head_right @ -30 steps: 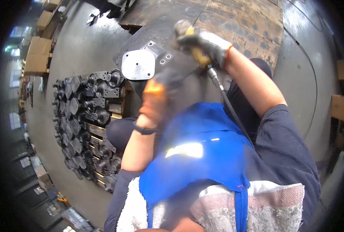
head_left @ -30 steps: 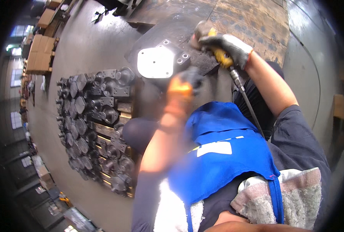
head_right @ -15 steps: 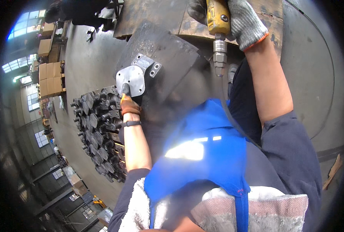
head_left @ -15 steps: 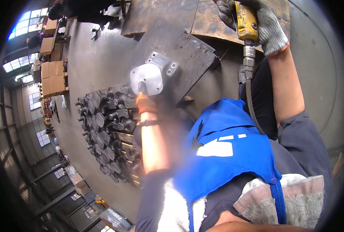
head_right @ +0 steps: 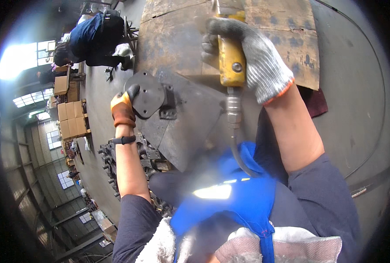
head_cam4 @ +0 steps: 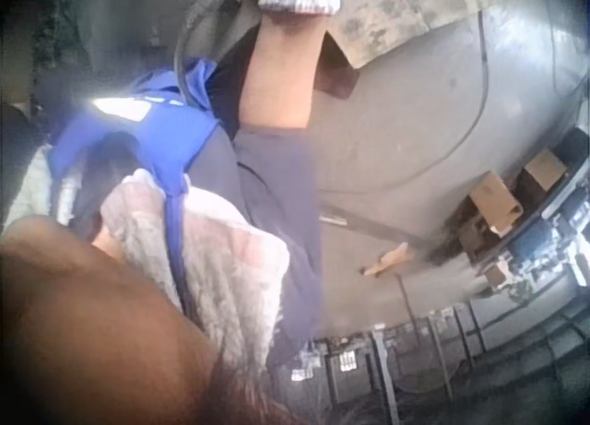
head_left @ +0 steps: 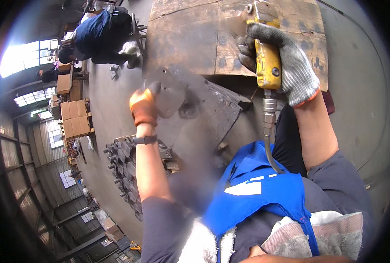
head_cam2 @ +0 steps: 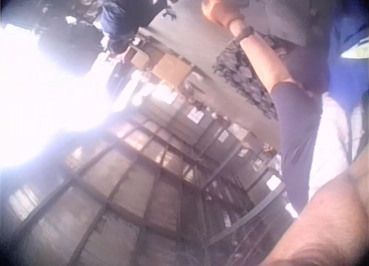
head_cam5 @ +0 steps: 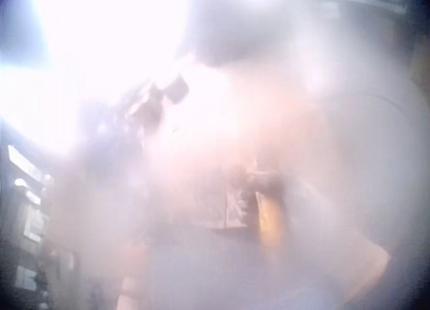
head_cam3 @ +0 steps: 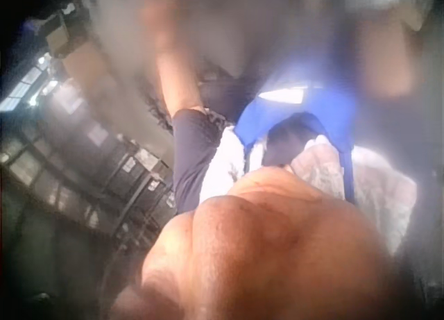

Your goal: The person sits on the floor and uses a handheld angle grinder to smooth the surface of metal parts. They hold the part with one hand and operate the grinder with the other, rotating the part to access different areas. After finishing one part, they place it aside and pick up another to continue the process.

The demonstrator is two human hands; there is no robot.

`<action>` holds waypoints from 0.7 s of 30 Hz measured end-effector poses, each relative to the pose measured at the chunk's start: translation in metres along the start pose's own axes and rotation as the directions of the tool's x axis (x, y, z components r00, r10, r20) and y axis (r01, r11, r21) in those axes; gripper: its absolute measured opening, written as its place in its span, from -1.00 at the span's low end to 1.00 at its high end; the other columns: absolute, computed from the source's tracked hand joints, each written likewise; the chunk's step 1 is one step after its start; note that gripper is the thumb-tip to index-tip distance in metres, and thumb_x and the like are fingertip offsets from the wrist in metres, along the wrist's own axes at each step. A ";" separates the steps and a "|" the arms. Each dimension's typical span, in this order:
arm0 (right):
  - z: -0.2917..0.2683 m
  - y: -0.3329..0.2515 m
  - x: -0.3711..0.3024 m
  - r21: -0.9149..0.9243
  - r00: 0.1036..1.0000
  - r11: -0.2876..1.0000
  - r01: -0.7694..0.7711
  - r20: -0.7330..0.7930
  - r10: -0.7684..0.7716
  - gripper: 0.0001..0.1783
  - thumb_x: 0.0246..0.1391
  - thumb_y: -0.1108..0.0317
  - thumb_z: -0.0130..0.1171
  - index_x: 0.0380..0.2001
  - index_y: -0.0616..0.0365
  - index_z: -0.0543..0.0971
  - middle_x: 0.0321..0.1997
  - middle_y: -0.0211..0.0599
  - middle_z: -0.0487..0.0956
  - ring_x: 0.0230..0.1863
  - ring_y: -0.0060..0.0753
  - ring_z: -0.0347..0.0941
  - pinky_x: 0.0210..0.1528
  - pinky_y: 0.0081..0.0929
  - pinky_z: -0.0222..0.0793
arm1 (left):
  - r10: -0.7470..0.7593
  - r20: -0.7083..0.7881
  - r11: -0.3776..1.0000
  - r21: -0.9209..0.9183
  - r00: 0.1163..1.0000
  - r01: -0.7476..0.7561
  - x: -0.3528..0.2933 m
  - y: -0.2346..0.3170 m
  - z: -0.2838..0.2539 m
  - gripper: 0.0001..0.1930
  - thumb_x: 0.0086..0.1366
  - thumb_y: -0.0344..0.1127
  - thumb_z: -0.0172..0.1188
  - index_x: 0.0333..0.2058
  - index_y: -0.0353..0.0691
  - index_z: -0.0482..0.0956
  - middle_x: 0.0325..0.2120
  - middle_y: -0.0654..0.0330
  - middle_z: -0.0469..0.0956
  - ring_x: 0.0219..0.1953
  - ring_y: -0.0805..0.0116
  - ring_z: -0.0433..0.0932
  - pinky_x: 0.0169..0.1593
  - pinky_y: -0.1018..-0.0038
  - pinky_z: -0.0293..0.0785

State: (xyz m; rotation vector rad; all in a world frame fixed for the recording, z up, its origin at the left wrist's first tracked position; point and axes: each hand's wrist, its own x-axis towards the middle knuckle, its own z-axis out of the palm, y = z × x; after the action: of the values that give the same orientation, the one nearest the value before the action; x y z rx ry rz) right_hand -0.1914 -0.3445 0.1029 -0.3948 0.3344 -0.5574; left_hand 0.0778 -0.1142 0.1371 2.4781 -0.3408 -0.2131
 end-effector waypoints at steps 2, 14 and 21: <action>0.003 -0.008 0.009 0.009 0.999 1.000 -0.021 -0.024 0.021 -0.77 0.11 0.32 0.18 -0.20 0.21 0.52 -0.30 -0.17 0.56 -0.28 -0.29 0.57 -0.15 -0.35 0.61 | -0.029 0.110 0.959 -0.278 0.993 0.059 0.013 0.024 0.012 -0.60 -0.02 -0.14 0.39 -0.34 -0.41 0.63 -0.47 0.09 0.60 -0.43 0.32 0.55 -0.34 0.39 0.48; -0.009 -0.019 0.032 0.055 0.996 0.998 -0.032 -0.084 0.037 -0.68 0.02 0.31 0.26 -0.17 0.21 0.50 -0.32 -0.31 0.56 -0.33 -0.45 0.54 -0.20 -0.46 0.55 | -0.413 0.333 0.741 -0.419 0.848 0.525 0.197 0.041 0.187 -0.75 0.21 -0.20 0.24 -0.32 -0.30 0.57 -0.39 0.01 0.58 -0.50 0.12 0.57 -0.62 0.29 0.51; -0.019 -0.026 0.034 -0.022 0.995 0.999 0.025 -0.096 -0.027 -0.78 0.07 0.31 0.20 -0.33 0.25 0.50 -0.37 -0.20 0.51 -0.30 -0.31 0.52 -0.20 -0.41 0.58 | -0.080 0.356 0.535 -0.772 0.931 0.342 0.223 0.037 0.156 -0.68 0.23 -0.19 0.18 -0.15 -0.29 0.49 -0.28 0.02 0.58 -0.29 0.11 0.58 -0.29 0.25 0.57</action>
State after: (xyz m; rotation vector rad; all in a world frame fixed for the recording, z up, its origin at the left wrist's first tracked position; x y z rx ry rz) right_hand -0.1837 -0.3893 0.0915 -0.3937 0.4290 -0.5997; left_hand 0.2467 -0.2958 0.0193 1.5081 -0.0066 -0.6728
